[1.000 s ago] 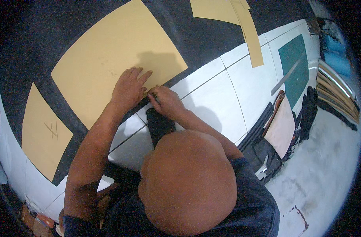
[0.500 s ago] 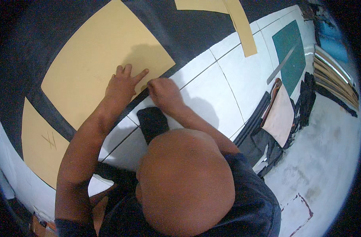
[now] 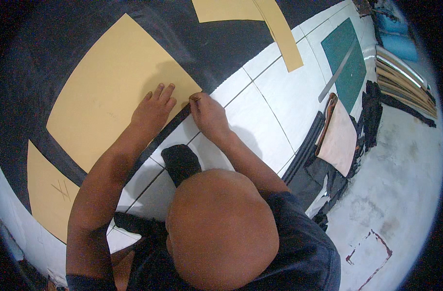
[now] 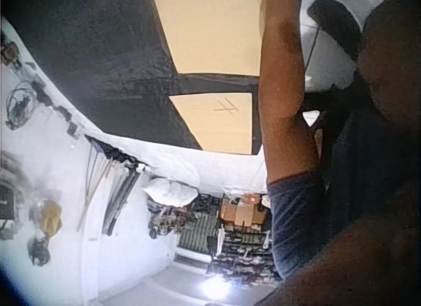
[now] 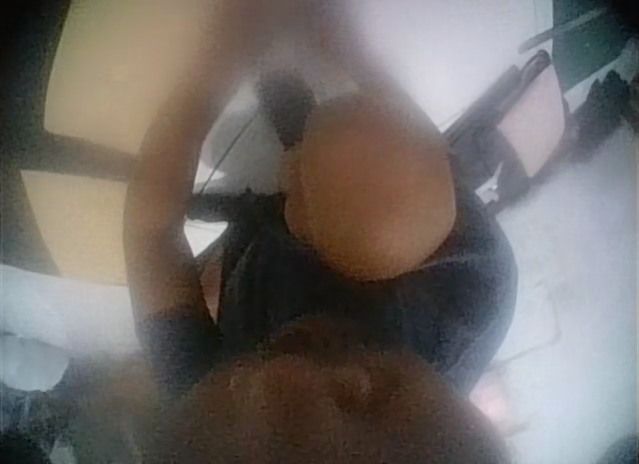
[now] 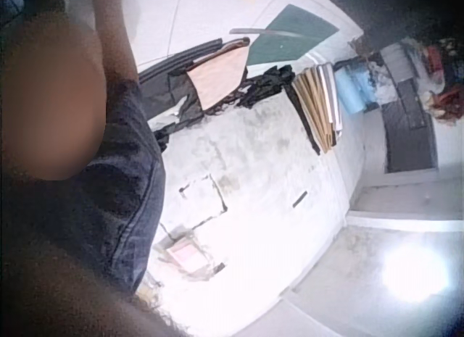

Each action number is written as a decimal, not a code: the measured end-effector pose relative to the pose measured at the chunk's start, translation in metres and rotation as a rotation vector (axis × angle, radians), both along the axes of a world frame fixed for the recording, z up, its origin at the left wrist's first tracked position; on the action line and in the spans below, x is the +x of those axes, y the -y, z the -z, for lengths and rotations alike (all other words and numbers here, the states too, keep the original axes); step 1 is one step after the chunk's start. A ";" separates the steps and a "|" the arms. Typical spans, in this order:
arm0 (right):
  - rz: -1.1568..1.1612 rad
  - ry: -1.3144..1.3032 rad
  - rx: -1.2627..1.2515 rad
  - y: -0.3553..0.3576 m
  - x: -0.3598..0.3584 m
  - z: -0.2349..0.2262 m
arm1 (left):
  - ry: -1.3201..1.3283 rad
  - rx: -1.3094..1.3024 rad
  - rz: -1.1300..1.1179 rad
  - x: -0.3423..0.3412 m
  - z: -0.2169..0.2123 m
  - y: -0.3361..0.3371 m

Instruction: The person kneels on a black fabric sheet laid on a tiled floor and uses a small tool to mark or score a rectangular piece of tan material. They repeat this process with additional tan pieces, arranging them side by side on the fabric.

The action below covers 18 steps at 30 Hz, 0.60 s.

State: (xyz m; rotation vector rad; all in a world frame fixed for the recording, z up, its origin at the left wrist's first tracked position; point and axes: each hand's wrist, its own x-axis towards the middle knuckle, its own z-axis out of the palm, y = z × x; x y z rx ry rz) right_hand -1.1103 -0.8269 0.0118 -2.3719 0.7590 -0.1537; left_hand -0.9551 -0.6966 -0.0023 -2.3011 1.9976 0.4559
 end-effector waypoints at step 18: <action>0.174 0.034 0.027 0.022 -0.001 0.003 | 0.048 0.146 -0.009 -0.010 -0.021 0.018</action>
